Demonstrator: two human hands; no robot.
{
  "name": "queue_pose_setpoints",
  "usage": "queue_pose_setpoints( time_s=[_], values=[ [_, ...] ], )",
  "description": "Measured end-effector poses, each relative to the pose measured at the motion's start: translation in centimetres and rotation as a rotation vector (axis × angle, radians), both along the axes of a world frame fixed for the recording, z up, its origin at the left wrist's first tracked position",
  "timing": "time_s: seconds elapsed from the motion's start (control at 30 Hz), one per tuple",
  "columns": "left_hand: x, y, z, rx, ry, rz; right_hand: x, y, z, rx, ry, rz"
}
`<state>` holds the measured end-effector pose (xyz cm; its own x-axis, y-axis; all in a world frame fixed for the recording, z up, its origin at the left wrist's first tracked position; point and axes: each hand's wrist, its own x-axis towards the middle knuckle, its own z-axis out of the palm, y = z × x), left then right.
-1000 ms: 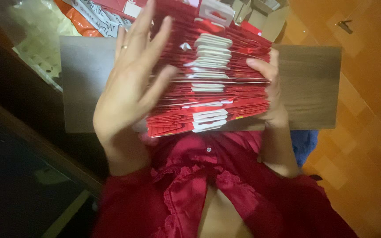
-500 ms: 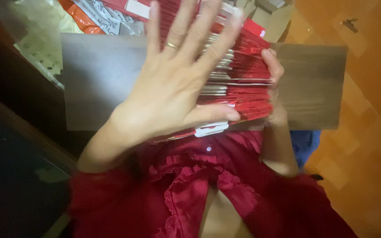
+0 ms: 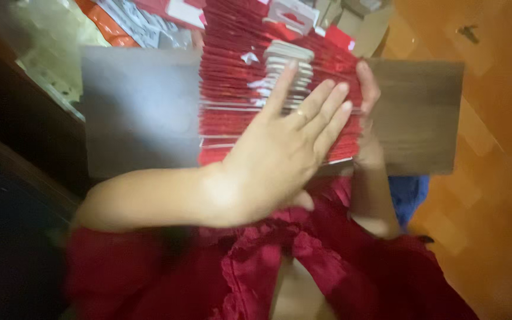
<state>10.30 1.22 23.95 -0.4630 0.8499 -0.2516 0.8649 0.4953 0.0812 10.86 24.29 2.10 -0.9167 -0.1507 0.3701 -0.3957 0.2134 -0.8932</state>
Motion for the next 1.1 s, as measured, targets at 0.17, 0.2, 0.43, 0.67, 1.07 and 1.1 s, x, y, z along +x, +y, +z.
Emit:
queue_pose_setpoints(
  time_s=[0.17,0.2,0.43,0.67,1.07,1.1],
  values=[
    [1.4,0.0,-0.8,0.334,0.077,0.103,1.0,0.8,-0.6,0.038,0.027,0.008],
    [1.5,0.2,-1.0,0.371,0.089,0.098,1.4,1.1,-0.8,0.038,0.023,0.009],
    [-0.3,-0.8,-0.7,0.343,0.027,0.076,0.7,1.4,-1.8,0.194,-0.019,-0.107],
    [-3.4,-0.8,-1.3,0.516,0.074,0.14,0.7,-0.2,2.3,0.081,0.168,0.172],
    [-7.9,-6.2,-5.8,0.576,0.085,0.359,-0.4,-0.9,2.2,0.116,0.18,-0.025],
    [-7.5,-6.2,-6.1,0.572,0.19,0.328,-0.2,-1.1,2.4,0.134,0.175,-0.084]
  ],
)
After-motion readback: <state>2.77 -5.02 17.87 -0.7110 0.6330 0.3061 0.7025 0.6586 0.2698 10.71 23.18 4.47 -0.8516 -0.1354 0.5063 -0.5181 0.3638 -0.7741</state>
